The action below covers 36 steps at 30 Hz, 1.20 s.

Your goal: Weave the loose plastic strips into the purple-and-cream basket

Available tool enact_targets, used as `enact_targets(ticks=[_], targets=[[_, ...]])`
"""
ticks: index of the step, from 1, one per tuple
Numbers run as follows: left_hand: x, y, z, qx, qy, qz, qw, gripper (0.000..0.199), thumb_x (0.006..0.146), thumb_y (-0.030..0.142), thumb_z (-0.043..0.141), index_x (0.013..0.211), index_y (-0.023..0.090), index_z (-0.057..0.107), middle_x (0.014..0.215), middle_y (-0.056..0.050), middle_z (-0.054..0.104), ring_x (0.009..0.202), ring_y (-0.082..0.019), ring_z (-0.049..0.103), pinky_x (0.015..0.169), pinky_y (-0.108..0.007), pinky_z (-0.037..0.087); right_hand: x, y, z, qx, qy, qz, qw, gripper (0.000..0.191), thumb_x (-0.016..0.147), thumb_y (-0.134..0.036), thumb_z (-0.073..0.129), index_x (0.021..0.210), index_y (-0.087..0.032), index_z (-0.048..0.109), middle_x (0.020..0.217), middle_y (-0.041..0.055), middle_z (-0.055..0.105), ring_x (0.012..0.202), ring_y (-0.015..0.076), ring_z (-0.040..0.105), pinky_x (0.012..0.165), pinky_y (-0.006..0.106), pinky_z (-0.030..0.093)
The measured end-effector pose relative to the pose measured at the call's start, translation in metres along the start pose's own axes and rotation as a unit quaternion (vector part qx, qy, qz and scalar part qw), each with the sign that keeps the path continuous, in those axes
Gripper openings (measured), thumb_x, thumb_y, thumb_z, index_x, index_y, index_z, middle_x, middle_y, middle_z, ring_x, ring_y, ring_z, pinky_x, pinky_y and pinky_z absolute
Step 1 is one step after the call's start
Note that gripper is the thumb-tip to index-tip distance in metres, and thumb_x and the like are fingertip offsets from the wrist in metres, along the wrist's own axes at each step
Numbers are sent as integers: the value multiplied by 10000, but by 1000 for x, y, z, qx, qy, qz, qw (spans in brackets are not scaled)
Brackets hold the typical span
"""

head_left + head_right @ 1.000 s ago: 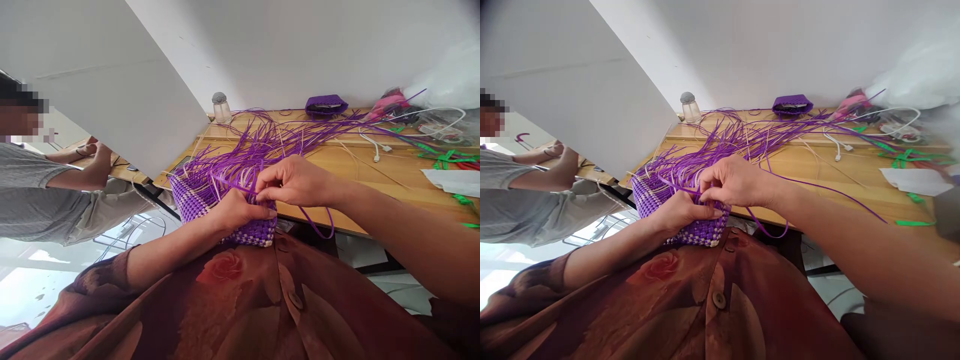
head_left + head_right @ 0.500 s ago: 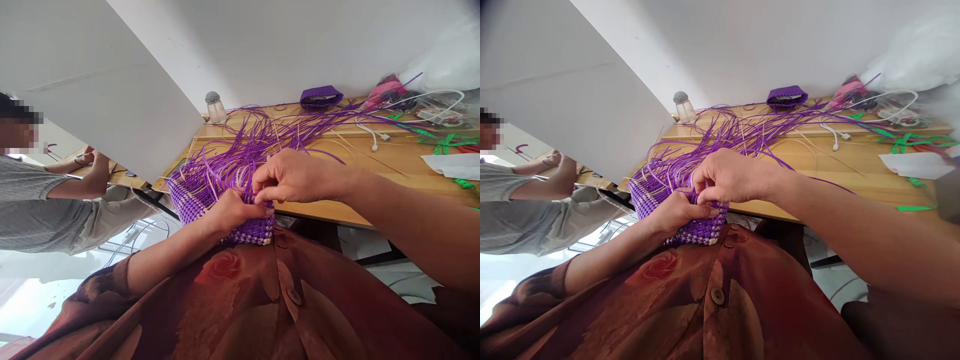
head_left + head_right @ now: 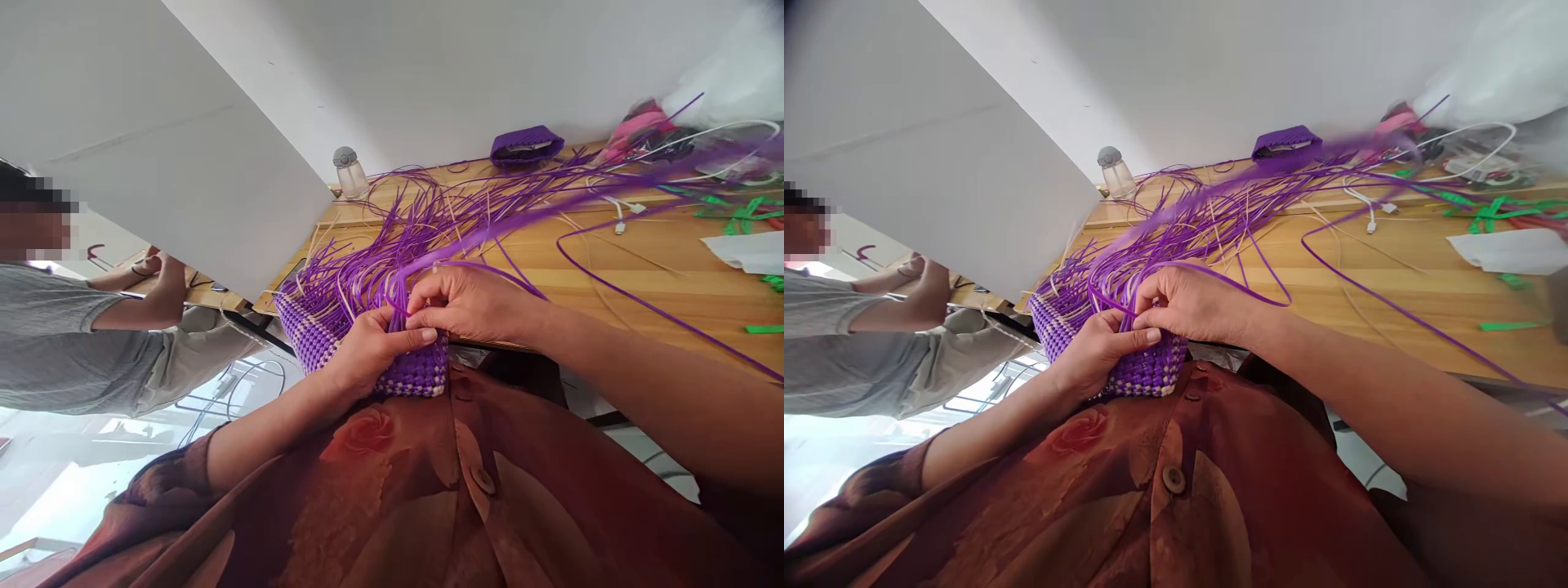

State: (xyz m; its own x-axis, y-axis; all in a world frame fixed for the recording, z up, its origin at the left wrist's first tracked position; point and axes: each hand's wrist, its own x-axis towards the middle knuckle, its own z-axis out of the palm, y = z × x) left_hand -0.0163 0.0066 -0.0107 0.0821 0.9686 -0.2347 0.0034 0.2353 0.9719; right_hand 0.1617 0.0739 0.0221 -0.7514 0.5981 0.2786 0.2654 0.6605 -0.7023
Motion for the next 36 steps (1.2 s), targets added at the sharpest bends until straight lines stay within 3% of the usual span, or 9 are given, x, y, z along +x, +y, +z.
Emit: enact_targets(ticks=[7, 11, 13, 20, 24, 27, 31, 36], targets=[[4, -2, 2, -24, -3, -1, 1000, 385, 618, 392, 887, 849, 120, 743, 745, -54, 721, 679, -165, 657, 672, -287, 507, -2, -4, 4, 48, 23, 41, 998, 168, 855, -194, 628, 726, -160, 730, 520, -56, 580, 438, 48, 502, 477, 204, 320], [5, -2, 2, -41, -48, -13, 998, 378, 674, 378, 859, 923, 113, 759, 856, -83, 754, 745, -178, 688, 748, -302, 526, -4, -1, 6, 33, 37, 29, 998, 177, 869, -181, 613, 727, -152, 714, 545, -49, 607, 430, 43, 528, 465, 183, 344], [6, -3, 2, -44, -62, -13, 997, 368, 691, 373, 850, 943, 118, 766, 897, -87, 760, 764, -176, 693, 770, -302, 526, -4, 0, 5, 57, 21, 36, 997, 172, 880, -194, 596, 758, -163, 713, 538, -52, 607, 411, 53, 549, 432, 171, 356], [7, -4, 1, -46, -20, -2, 999, 311, 655, 316, 875, 881, 135, 763, 814, -44, 742, 714, -149, 668, 732, -279, 513, 5, 2, 0, 146, -69, 105, 981, 158, 884, -293, 612, 806, -182, 694, 524, -44, 603, 372, 85, 563, 354, 165, 386], [5, 0, 3, -73, -41, -30, 996, 261, 676, 314, 858, 817, 125, 746, 748, -40, 723, 647, -132, 650, 668, -258, 503, -2, 6, 0, 184, -34, 89, 978, 183, 909, -345, 607, 894, -179, 683, 545, -30, 617, 393, 90, 566, 369, 178, 433], [3, 3, 5, -87, -34, -44, 995, 231, 660, 264, 861, 779, 125, 719, 714, -26, 708, 614, -116, 640, 644, -240, 496, -17, 11, 1, 225, 3, 87, 970, 119, 870, -268, 643, 924, -165, 669, 634, -3, 659, 530, 118, 639, 451, 197, 499], [2, 4, 5, -78, -11, -53, 996, 248, 643, 243, 858, 770, 137, 673, 677, -9, 683, 580, -113, 620, 602, -236, 480, -32, 12, 4, 158, 38, 51, 985, 101, 820, -180, 641, 895, -144, 699, 768, 25, 697, 635, 107, 631, 570, 213, 502], [1, 6, 6, -57, 1, -43, 997, 274, 612, 230, 865, 736, 134, 640, 646, 9, 643, 563, -94, 585, 584, -222, 448, -36, 6, 11, 49, 62, 34, 996, 119, 821, -174, 626, 906, -160, 708, 705, -7, 658, 591, 91, 539, 547, 221, 412]])
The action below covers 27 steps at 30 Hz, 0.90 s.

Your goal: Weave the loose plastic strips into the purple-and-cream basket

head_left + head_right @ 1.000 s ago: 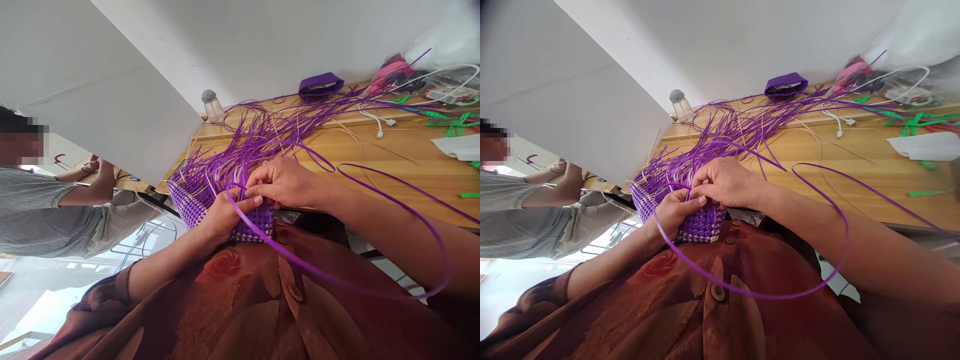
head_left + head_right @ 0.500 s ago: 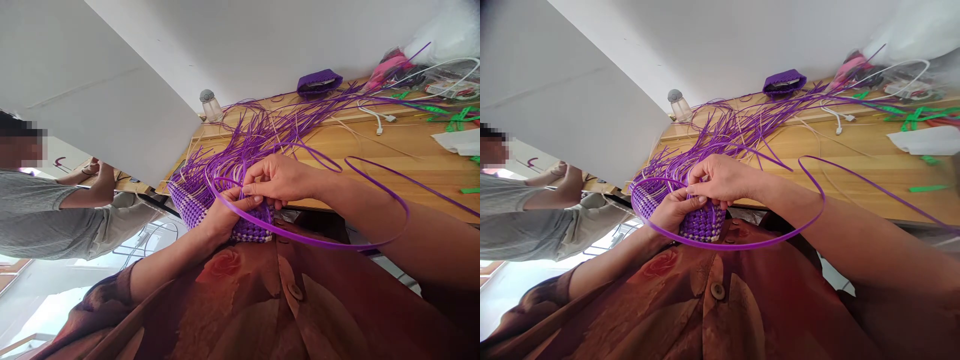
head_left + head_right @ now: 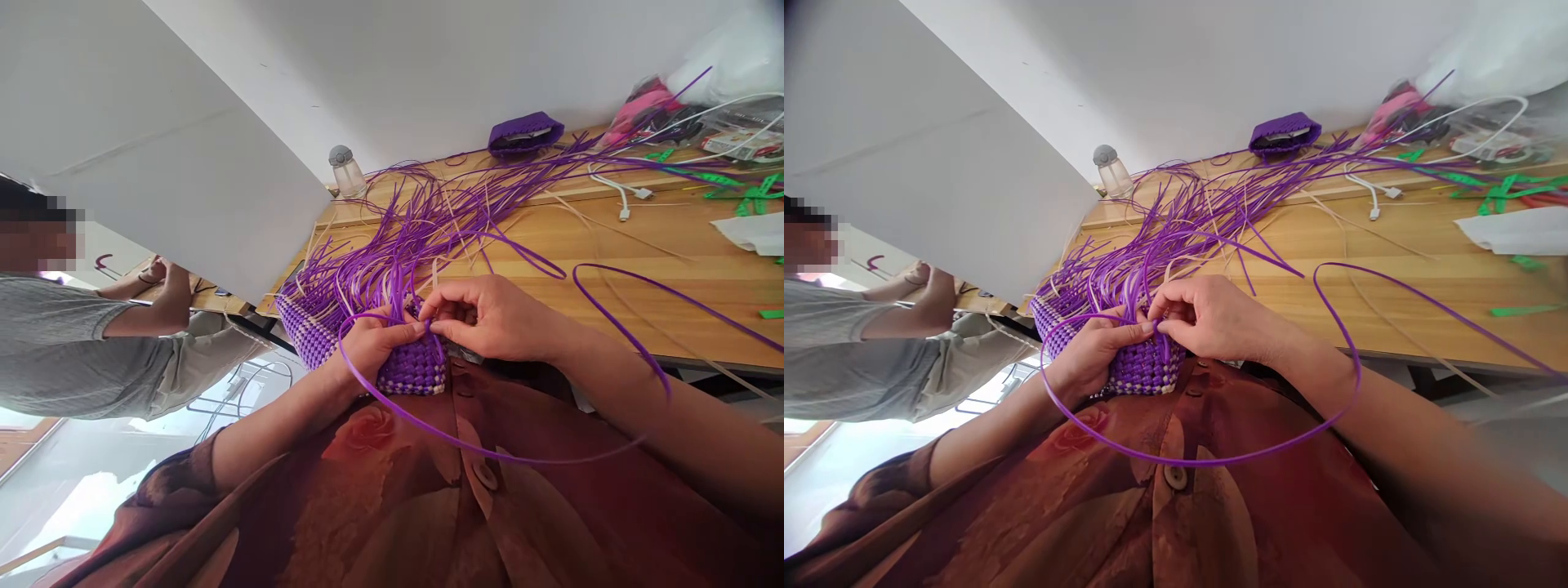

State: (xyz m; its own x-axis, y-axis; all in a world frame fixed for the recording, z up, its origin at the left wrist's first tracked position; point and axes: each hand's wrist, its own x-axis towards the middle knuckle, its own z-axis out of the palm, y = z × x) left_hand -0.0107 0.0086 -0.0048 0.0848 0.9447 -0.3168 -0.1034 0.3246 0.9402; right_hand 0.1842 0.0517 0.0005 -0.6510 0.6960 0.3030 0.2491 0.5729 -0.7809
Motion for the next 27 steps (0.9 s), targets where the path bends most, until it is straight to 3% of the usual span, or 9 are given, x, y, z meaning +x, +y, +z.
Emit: enact_targets(ticks=[7, 13, 17, 21, 24, 27], targets=[[-4, -1, -1, 28, 11, 23, 999, 305, 600, 292, 884, 736, 148, 652, 671, 9, 663, 589, -112, 601, 616, -253, 461, -5, 6, 8, 20, 27, 37, 999, 91, 849, -235, 624, 825, -152, 651, 657, -17, 603, 569, 90, 501, 536, 224, 388], [-5, -6, -7, 77, -12, 59, 995, 244, 668, 287, 850, 758, 147, 672, 706, 0, 677, 629, -117, 609, 638, -254, 458, -1, -6, -8, -14, -67, 58, 996, 210, 892, -185, 532, 936, -169, 737, 757, 12, 699, 636, 111, 597, 590, 237, 414], [-7, -6, -7, 69, -21, 67, 995, 215, 688, 273, 837, 773, 150, 683, 748, -5, 691, 662, -119, 617, 663, -256, 457, 3, -15, -5, -118, 11, 32, 992, 167, 855, -163, 595, 822, -171, 758, 743, 18, 717, 637, 115, 598, 619, 258, 392], [-9, -7, -8, 73, -31, 82, 993, 211, 695, 273, 835, 779, 145, 690, 740, -4, 685, 651, -111, 599, 666, -253, 447, 2, -13, 4, -144, 65, 33, 987, 77, 822, -193, 672, 797, -177, 743, 718, 8, 716, 641, 124, 609, 626, 259, 389], [-9, -7, -8, 72, -37, 93, 992, 199, 698, 269, 831, 777, 147, 696, 749, -8, 687, 662, -117, 599, 677, -258, 447, 2, -9, 4, -175, 53, -6, 983, 149, 860, -220, 658, 978, -198, 746, 814, 14, 744, 706, 147, 644, 657, 264, 404], [-10, -7, -9, 77, -45, 98, 991, 181, 705, 266, 823, 772, 147, 704, 768, -13, 690, 684, -121, 601, 698, -261, 451, 2, -5, -3, -202, -5, -51, 978, 262, 918, -215, 585, 1145, -221, 715, 1028, 37, 763, 885, 192, 685, 755, 285, 434]])
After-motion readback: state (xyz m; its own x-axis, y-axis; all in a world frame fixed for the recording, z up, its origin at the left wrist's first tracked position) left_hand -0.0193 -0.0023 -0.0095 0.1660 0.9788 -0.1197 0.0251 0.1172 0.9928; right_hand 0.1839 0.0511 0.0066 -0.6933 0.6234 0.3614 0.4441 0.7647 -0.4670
